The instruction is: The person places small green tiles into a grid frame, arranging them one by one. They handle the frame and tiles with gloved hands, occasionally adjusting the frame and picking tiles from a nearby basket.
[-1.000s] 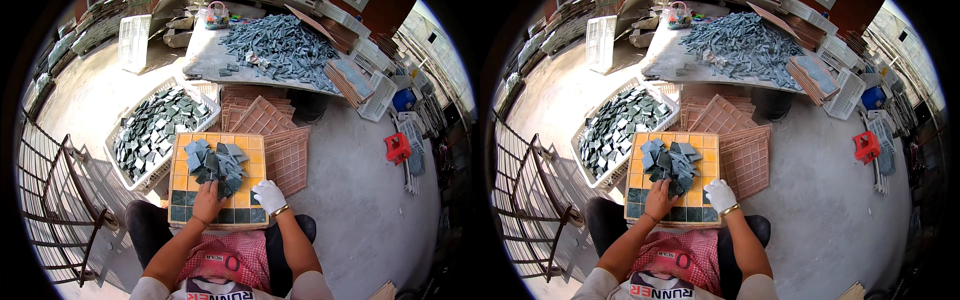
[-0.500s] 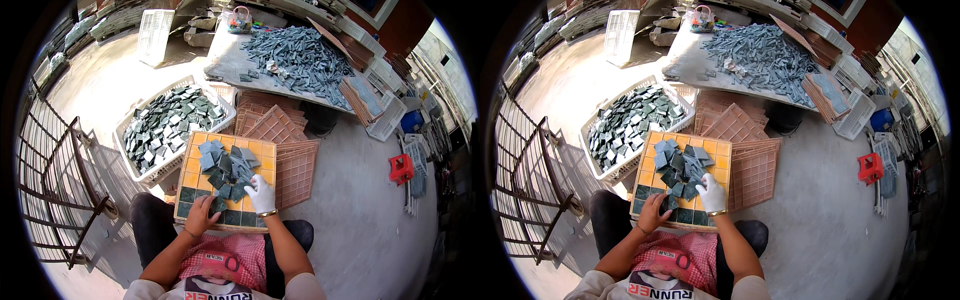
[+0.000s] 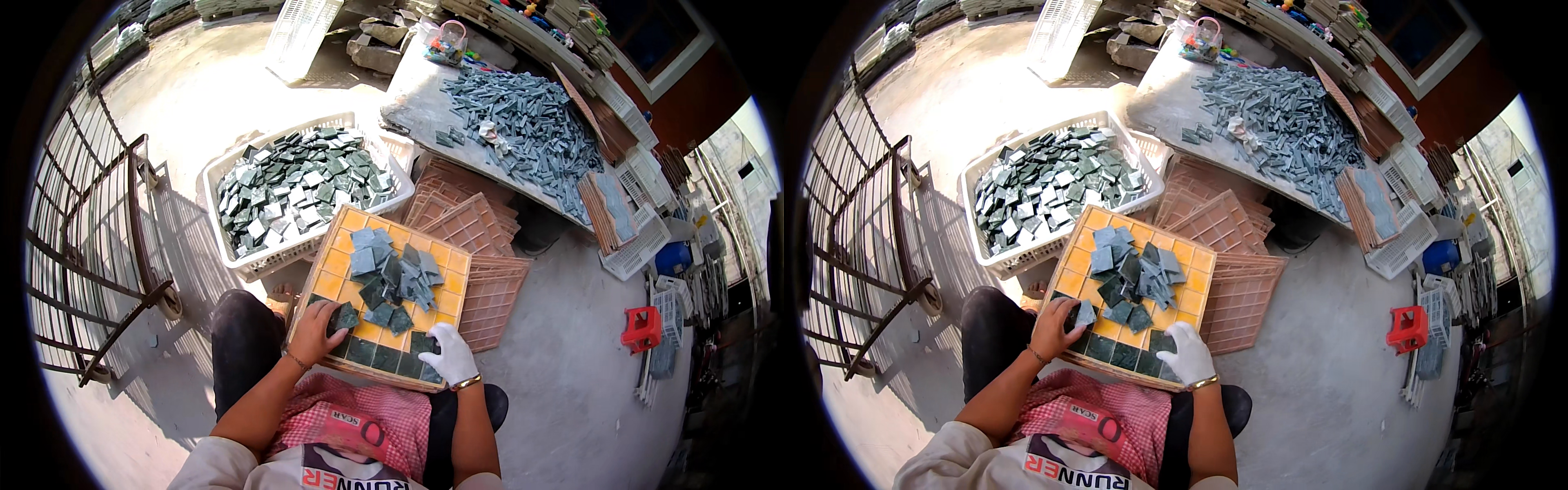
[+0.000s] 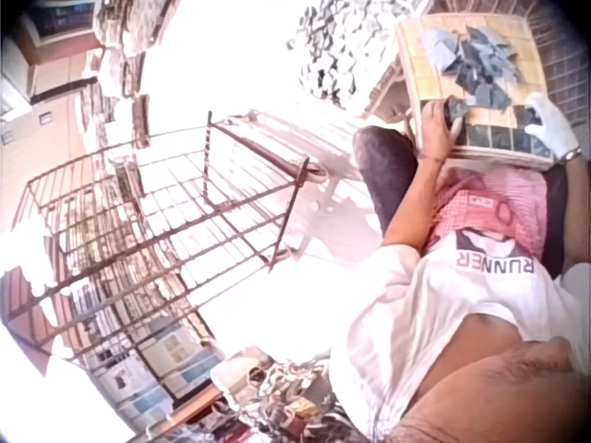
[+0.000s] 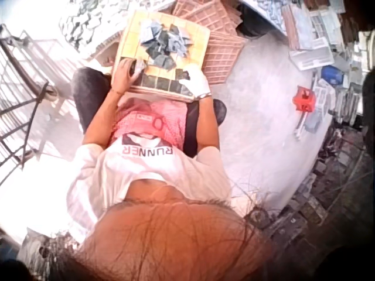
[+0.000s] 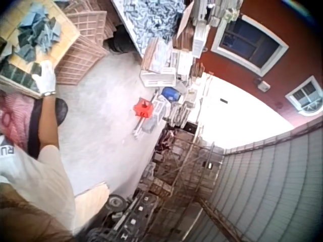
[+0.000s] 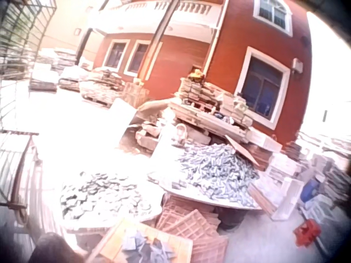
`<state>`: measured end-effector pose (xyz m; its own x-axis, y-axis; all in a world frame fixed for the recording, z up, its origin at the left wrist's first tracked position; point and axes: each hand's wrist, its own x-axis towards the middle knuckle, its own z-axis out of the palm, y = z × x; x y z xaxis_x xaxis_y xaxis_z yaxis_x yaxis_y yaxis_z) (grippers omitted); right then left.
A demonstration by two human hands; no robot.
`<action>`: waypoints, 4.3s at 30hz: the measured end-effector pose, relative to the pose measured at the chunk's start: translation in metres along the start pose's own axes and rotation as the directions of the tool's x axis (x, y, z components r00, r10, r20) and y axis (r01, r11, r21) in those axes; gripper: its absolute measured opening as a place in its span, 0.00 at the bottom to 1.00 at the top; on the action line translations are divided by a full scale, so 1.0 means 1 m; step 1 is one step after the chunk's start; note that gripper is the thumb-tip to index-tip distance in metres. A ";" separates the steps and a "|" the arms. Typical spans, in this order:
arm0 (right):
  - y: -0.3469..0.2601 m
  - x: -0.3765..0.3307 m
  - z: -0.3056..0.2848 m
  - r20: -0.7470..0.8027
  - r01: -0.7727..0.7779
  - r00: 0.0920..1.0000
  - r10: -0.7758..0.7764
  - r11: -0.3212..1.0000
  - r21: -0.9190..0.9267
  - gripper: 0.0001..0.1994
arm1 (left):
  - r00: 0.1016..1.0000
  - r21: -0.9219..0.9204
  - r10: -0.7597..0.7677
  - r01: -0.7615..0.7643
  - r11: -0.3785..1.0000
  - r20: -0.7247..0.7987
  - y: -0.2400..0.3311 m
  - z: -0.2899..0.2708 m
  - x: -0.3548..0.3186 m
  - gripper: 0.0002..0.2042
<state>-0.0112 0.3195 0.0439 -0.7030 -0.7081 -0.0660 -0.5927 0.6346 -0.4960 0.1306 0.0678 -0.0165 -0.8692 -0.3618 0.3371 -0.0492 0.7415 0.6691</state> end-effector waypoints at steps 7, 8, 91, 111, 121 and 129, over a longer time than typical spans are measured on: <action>0.010 0.010 0.015 0.059 -0.081 0.995 0.081 0.997 0.000 0.24 | 0.987 -0.166 -0.160 0.163 0.973 0.032 0.003 -0.001 0.007 0.22; 0.002 0.009 0.012 0.061 -0.081 0.995 0.081 0.997 0.003 0.24 | 0.987 -0.173 -0.157 0.159 0.972 0.026 0.002 -0.002 0.007 0.22; -0.064 0.052 0.073 -0.131 0.167 0.977 -0.168 0.986 -0.016 0.12 | 0.984 -0.329 -0.176 0.155 0.931 -0.033 -0.005 0.001 0.002 0.23; -0.099 0.098 0.043 0.016 0.165 0.984 -0.177 0.882 -0.441 0.22 | 0.856 -0.612 -0.419 0.163 0.774 -0.303 -0.027 -0.031 0.016 0.20; -0.109 0.123 0.041 -0.090 0.244 0.966 -0.241 0.969 0.030 0.09 | 0.753 -0.848 -0.601 0.112 0.518 -0.268 -0.030 -0.064 0.023 0.19; -0.123 0.163 0.081 0.075 0.311 0.951 -0.301 0.918 -0.246 0.07 | 0.744 -0.911 -0.617 0.028 0.411 -0.256 -0.028 -0.068 0.031 0.19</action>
<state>-0.0213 0.1009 0.0242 -0.4600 -0.8876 0.0219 -0.8593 0.4389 -0.2626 0.1379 -0.0028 0.0198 -0.4908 -0.8712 0.0074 0.4037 -0.2198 0.8881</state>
